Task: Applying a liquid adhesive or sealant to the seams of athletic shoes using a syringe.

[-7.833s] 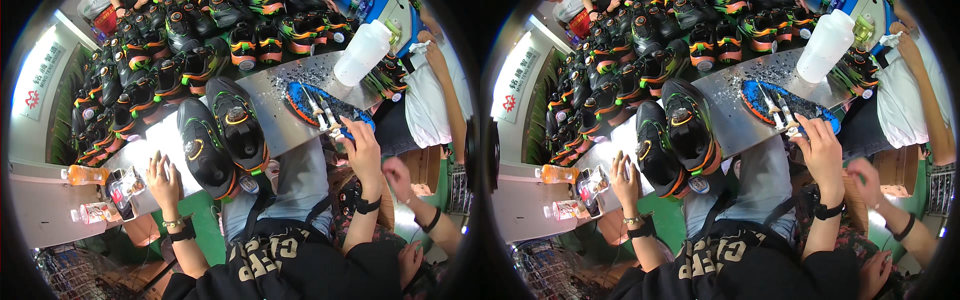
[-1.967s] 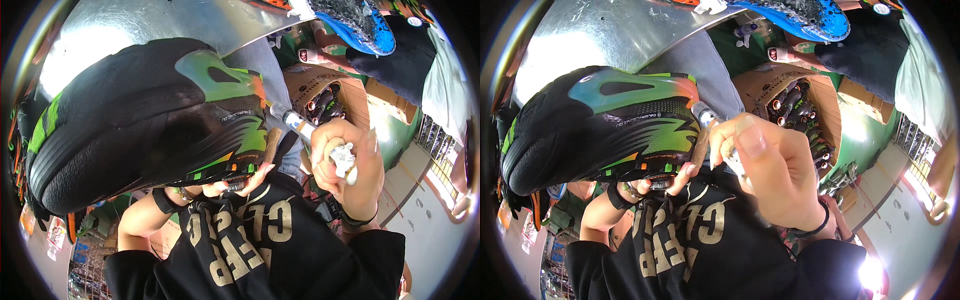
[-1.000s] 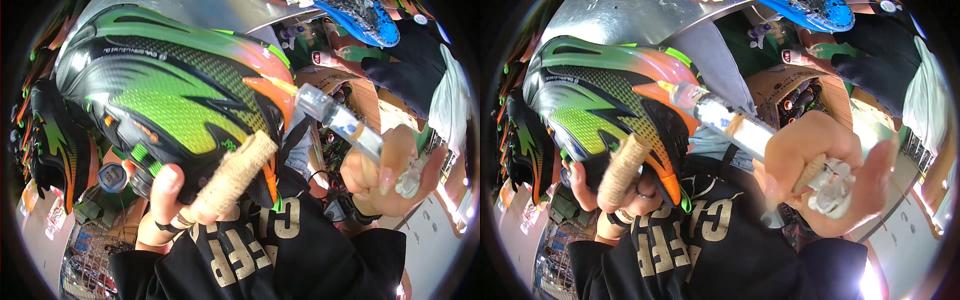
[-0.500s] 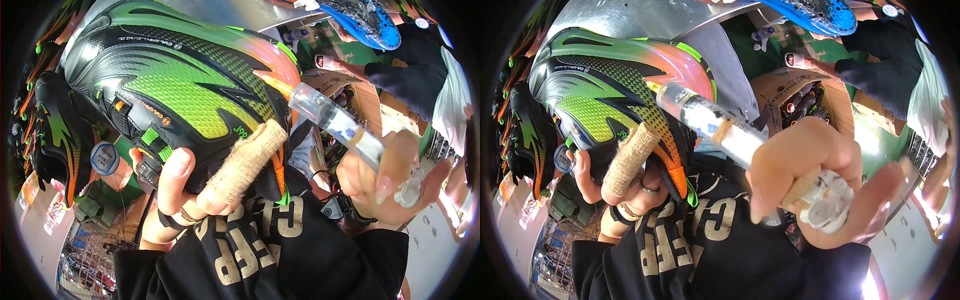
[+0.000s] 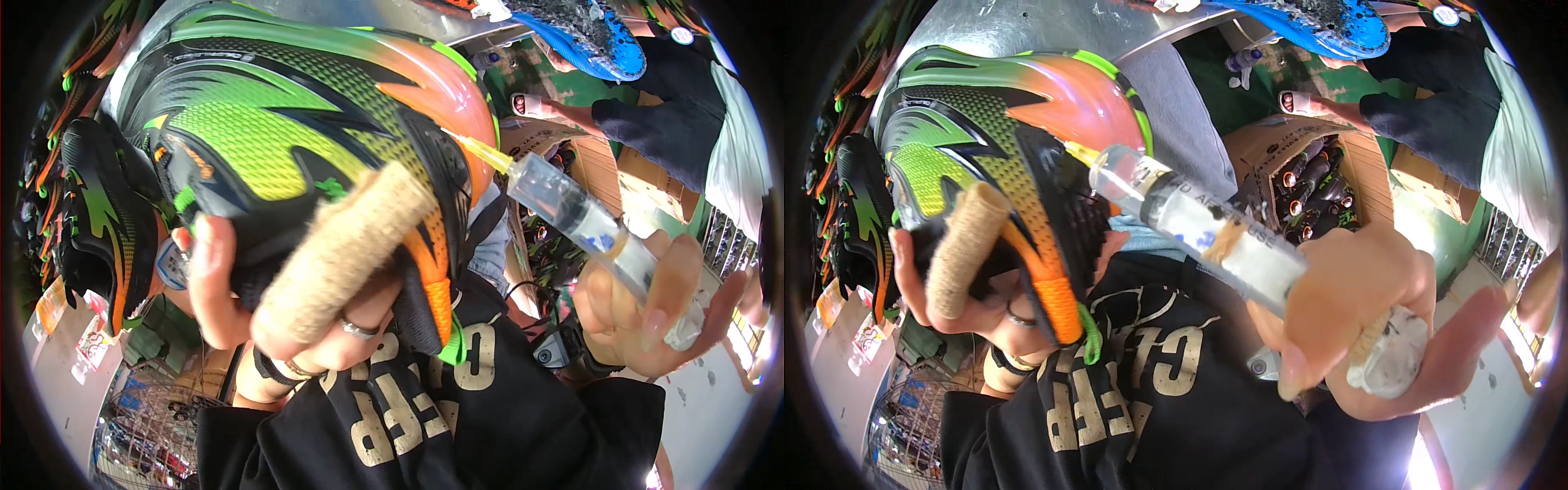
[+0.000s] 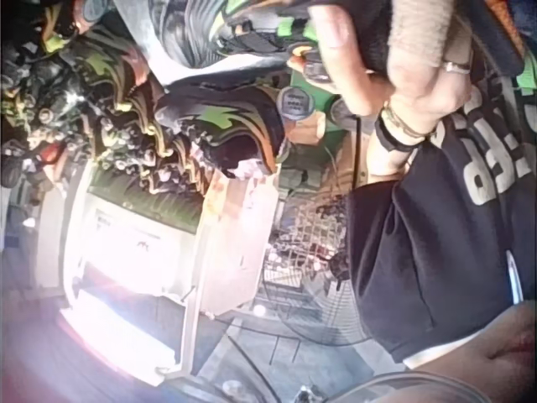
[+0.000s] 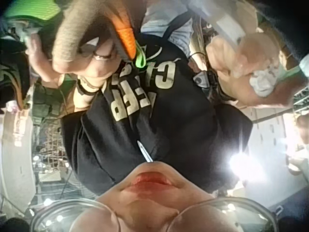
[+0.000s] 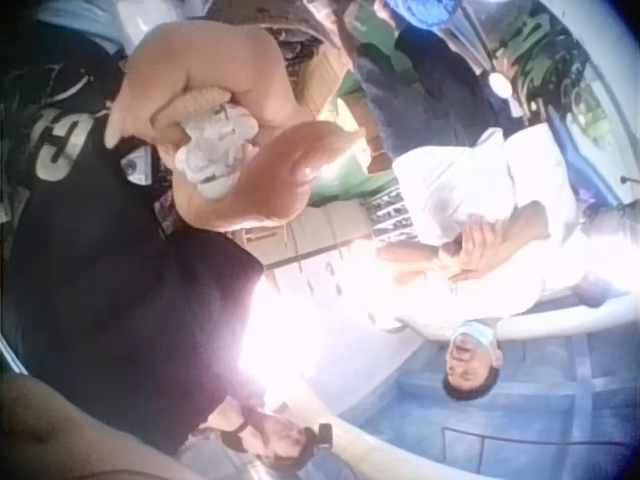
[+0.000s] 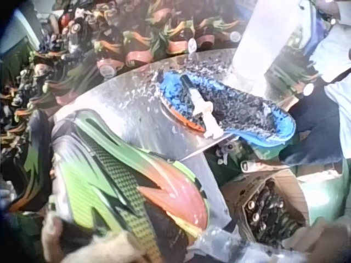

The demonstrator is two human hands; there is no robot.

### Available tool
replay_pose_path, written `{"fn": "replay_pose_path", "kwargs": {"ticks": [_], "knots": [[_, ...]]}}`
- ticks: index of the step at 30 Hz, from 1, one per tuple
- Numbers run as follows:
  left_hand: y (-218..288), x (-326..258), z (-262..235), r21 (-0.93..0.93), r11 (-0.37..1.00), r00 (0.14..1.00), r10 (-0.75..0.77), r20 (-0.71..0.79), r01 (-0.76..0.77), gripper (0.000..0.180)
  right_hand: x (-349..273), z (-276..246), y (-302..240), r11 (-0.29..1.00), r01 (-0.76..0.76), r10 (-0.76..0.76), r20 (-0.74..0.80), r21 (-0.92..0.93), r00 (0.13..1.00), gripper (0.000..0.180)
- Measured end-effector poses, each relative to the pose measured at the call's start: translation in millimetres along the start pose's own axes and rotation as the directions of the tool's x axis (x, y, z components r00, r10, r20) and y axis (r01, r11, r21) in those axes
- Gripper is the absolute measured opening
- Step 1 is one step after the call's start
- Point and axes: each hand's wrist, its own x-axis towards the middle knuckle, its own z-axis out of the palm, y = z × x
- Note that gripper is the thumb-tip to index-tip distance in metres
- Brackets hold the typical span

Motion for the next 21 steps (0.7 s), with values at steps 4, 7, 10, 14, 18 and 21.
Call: {"fn": "replay_pose_path", "kwargs": {"ticks": [4,7,10,14,18,21], "knots": [[1.6,4.5,1.3,0.461,0.826,0.919,0.392,-0.053,-0.325,0.098,-4.0,12.6,7.7,0.990,0.135,-0.136,-0.013,-0.029,0.991,0.053],[6.1,17.3,4.4,0.720,0.509,0.762,0.646,0.043,-0.471,0.105,-0.5,23.4,6.2,0.968,0.240,-0.243,-0.041,-0.068,0.969,0.048],[25.2,38.0,3.1,0.728,0.234,0.599,0.746,0.291,-0.644,0.102,5.0,33.6,11.5,0.938,0.338,-0.342,-0.046,-0.082,0.938,0.043],[27.5,41.6,2.9,0.793,0.333,0.662,0.741,0.115,-0.510,0.076,21.7,48.2,24.2,0.885,0.454,-0.460,-0.053,-0.099,0.886,0.035],[46.3,30.9,18.0,0.824,0.436,0.664,0.741,-0.100,-0.362,0.049,20.4,64.3,10.9,0.781,0.613,-0.622,-0.062,-0.117,0.781,0.029],[70.9,31.5,30.6,0.786,0.556,0.774,0.612,-0.165,-0.272,0.044,33.7,61.5,17.7,0.738,0.646,-0.661,-0.018,-0.196,0.750,0.049]]}}
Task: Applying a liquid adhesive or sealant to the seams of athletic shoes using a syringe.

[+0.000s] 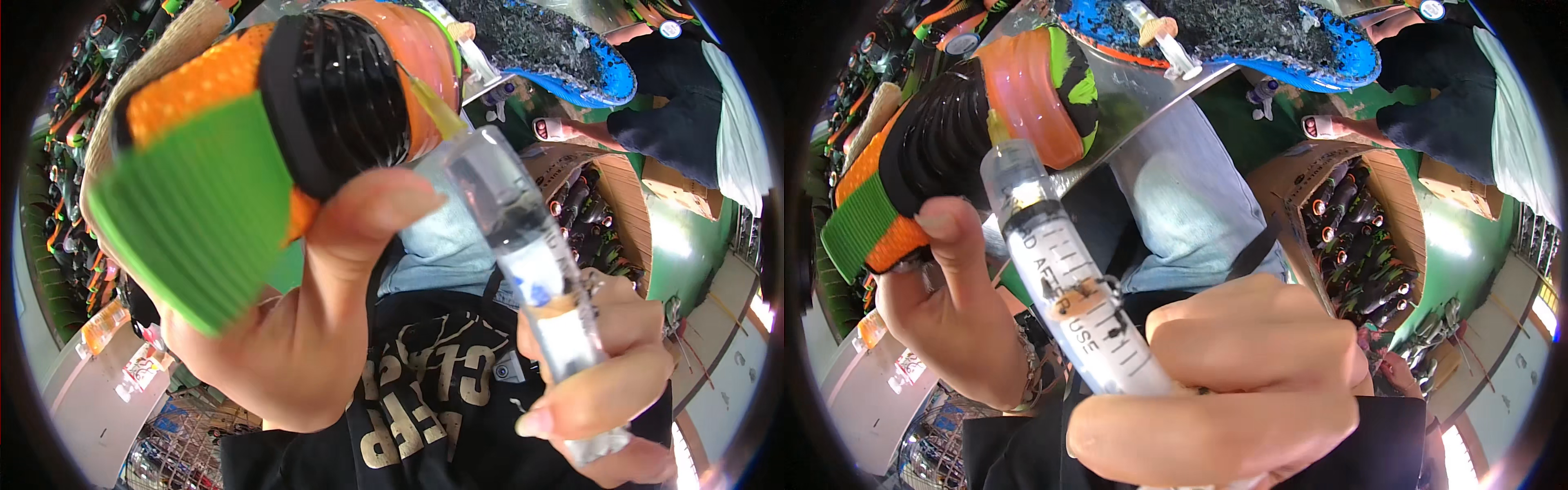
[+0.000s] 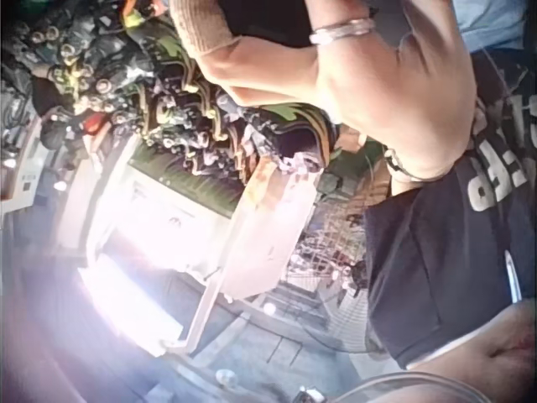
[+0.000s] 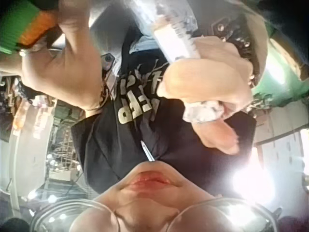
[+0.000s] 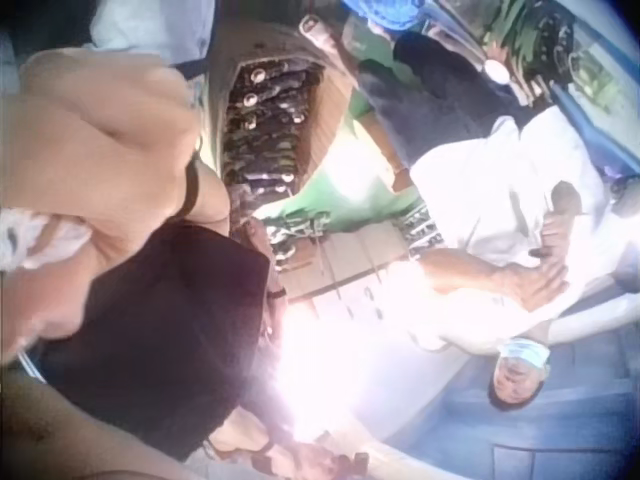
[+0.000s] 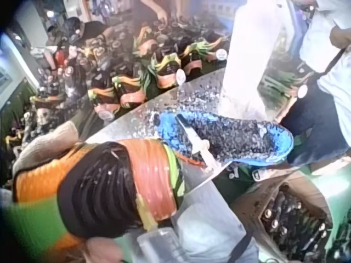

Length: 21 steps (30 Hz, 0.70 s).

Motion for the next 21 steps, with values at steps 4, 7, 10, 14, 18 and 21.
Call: {"fn": "replay_pose_path", "kwargs": {"ticks": [4,7,10,14,18,21], "knots": [[-15.2,14.5,1.5,0.139,0.987,0.996,-0.081,-0.037,0.085,0.040,-4.9,21.9,24.0,0.991,0.091,-0.095,-0.037,-0.103,0.995,0.065],[-17.0,23.4,-1.9,0.076,0.993,0.996,-0.089,-0.028,0.091,0.038,-5.7,19.3,34.7,0.962,0.194,-0.192,0.029,-0.192,0.981,0.063],[-11.9,29.0,6.9,0.050,0.991,0.992,-0.120,-0.041,0.122,0.040,-11.0,16.8,40.4,0.908,0.292,-0.253,0.164,-0.300,0.954,0.058],[-11.7,40.4,1.5,0.153,0.979,0.991,-0.131,-0.040,0.136,0.042,-16.8,18.6,45.3,0.891,0.311,-0.242,0.234,-0.330,0.942,0.055],[-7.6,47.2,-2.8,0.228,0.965,0.986,-0.149,0.072,0.129,0.043,-22.5,24.9,56.3,0.884,0.333,-0.304,0.136,-0.329,0.943,0.040],[-3.3,44.7,10.4,0.150,0.984,0.989,-0.114,0.089,0.099,0.044,-28.0,22.3,61.0,0.894,0.322,-0.275,0.184,-0.313,0.944,0.039]]}}
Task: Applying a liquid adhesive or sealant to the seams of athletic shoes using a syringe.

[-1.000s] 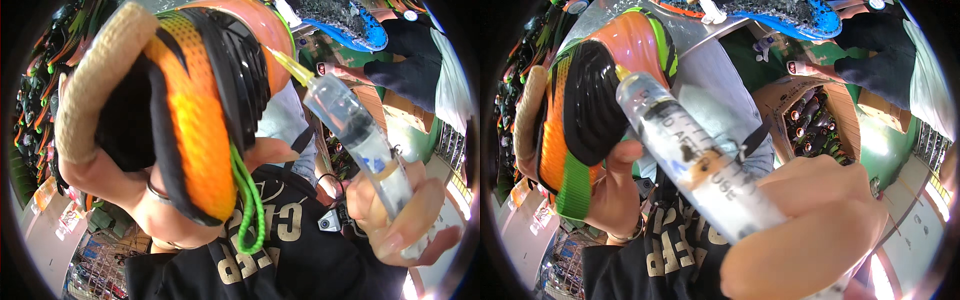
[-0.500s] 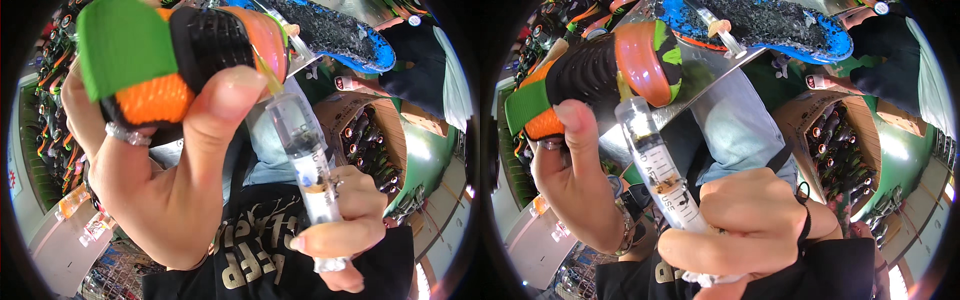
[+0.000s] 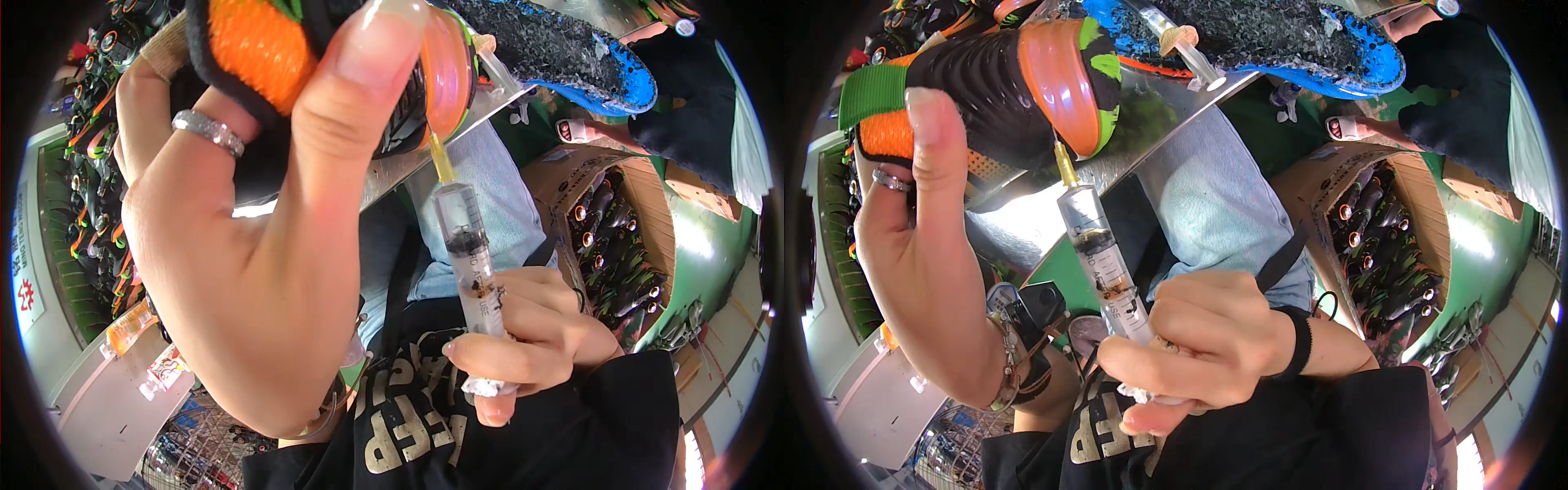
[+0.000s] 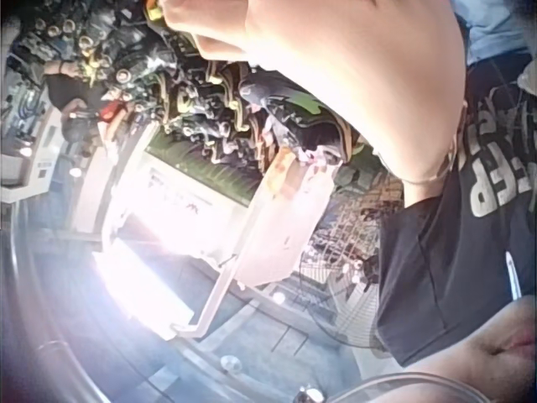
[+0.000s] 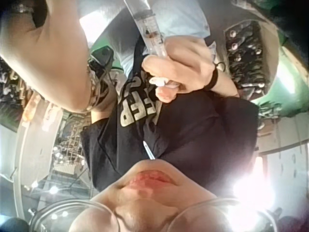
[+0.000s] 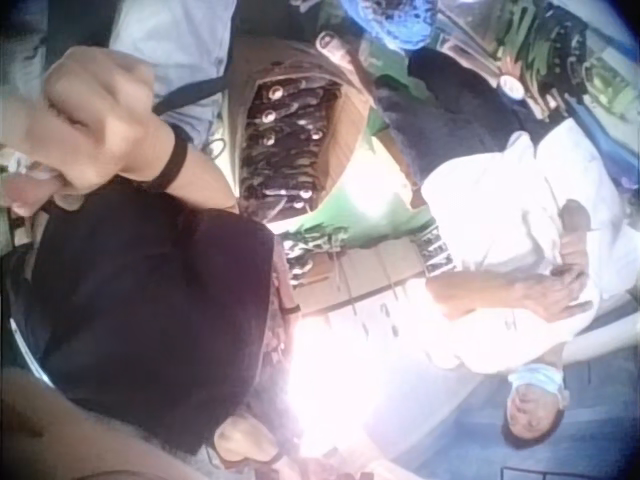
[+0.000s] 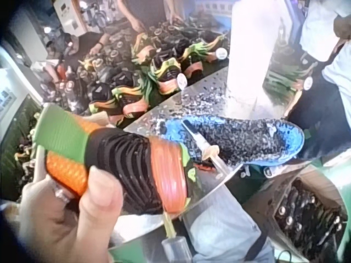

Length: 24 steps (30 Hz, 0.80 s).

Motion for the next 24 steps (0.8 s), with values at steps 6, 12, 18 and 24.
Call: {"fn": "replay_pose_path", "kwargs": {"ticks": [6,12,18,24], "knots": [[8.2,1.3,-7.6,0.091,0.990,0.992,-0.104,-0.075,0.111,0.045,-3.4,-3.0,-3.4,1.000,0.000,-0.001,0.103,0.008,0.995,0.040],[-43.6,-16.1,-2.4,0.354,0.586,0.655,0.747,0.113,-0.729,0.058,-15.6,-35.1,2.7,0.997,0.028,-0.009,-0.268,0.066,0.963,0.062],[-122.9,-141.5,15.9,0.554,0.550,0.663,0.749,0.003,-0.625,0.034,25.7,-56.7,5.4,0.995,-0.094,0.091,0.153,0.011,0.984,0.083],[-142.5,-160.8,17.4,0.827,0.386,0.771,0.631,0.086,-0.408,0.032,21.1,-38.1,18.2,0.998,-0.020,0.046,0.414,-0.067,0.909,0.089]]}}
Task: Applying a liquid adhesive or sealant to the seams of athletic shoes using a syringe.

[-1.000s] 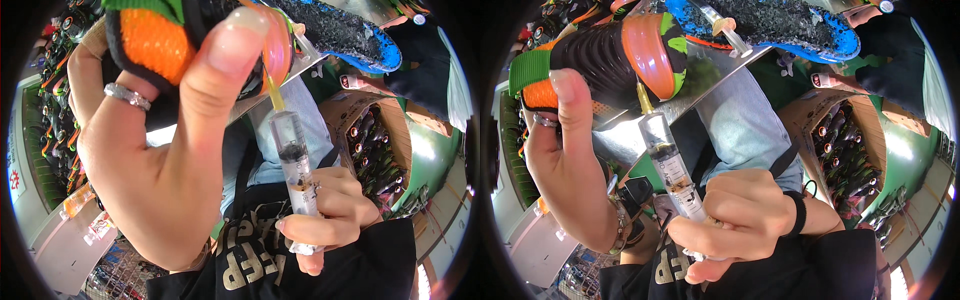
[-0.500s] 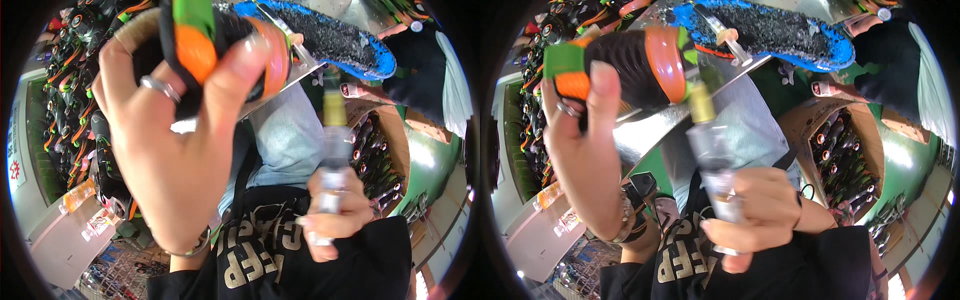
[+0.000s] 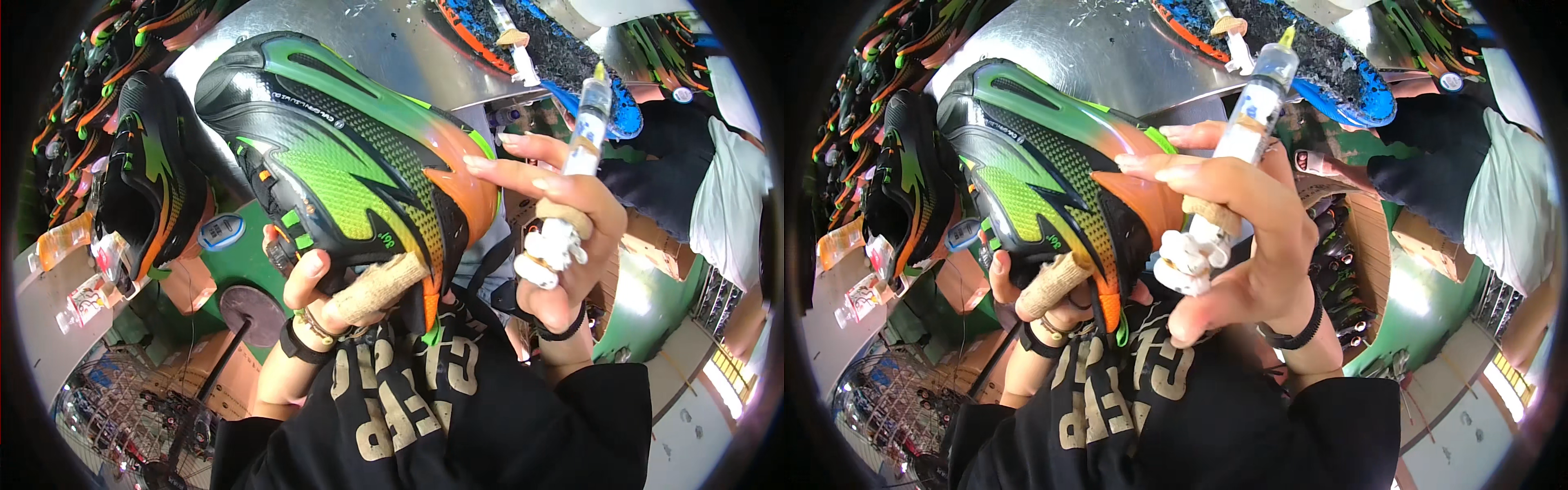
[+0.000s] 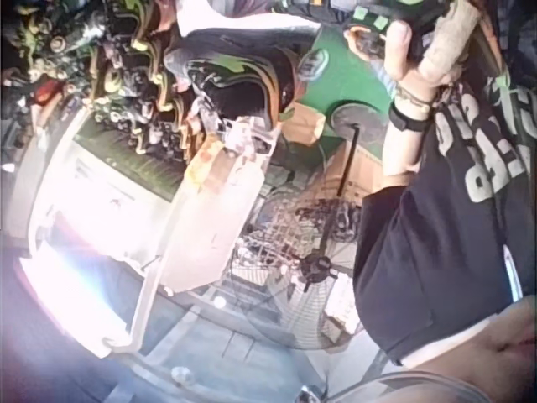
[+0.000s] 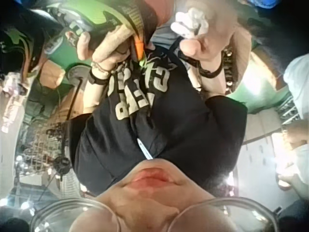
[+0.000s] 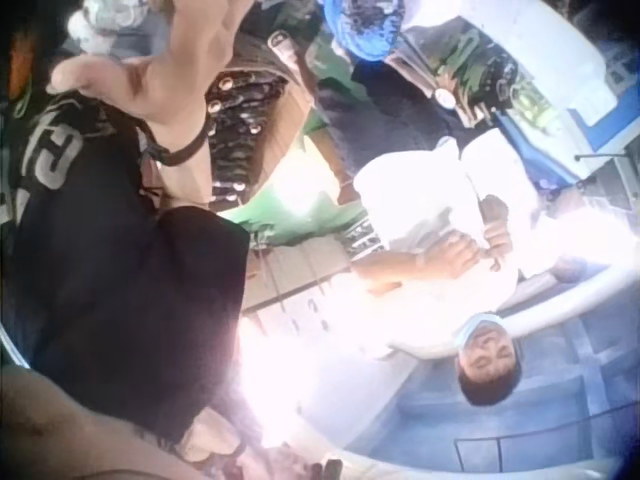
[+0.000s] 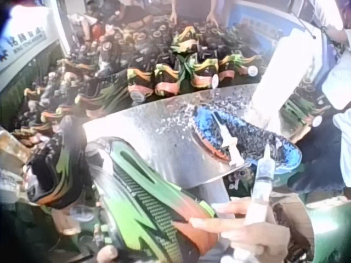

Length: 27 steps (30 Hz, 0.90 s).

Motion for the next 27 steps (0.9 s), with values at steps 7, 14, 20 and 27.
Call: {"fn": "replay_pose_path", "kwargs": {"ticks": [7,14,20,27], "knots": [[2.6,-17.2,7.3,-0.512,0.854,0.976,-0.183,-0.119,0.097,0.029,6.1,21.3,-1.5,0.994,-0.044,0.056,-0.124,0.097,0.991,0.080],[-10.4,-20.7,5.1,-0.499,0.863,0.995,0.029,-0.094,-0.072,0.029,9.9,19.4,1.0,1.000,0.031,-0.031,-0.005,0.000,0.999,0.070],[-5.9,-24.7,29.9,0.094,0.985,0.941,0.165,-0.295,-0.143,0.049,9.1,20.1,-5.8,0.998,-0.064,0.065,-0.123,0.013,0.990,0.063],[-3.4,-1.2,23.9,-0.388,0.919,0.940,-0.063,-0.335,-0.077,0.080,10.2,23.1,-21.4,0.967,-0.237,0.254,-0.307,0.090,0.917,0.068]]}}
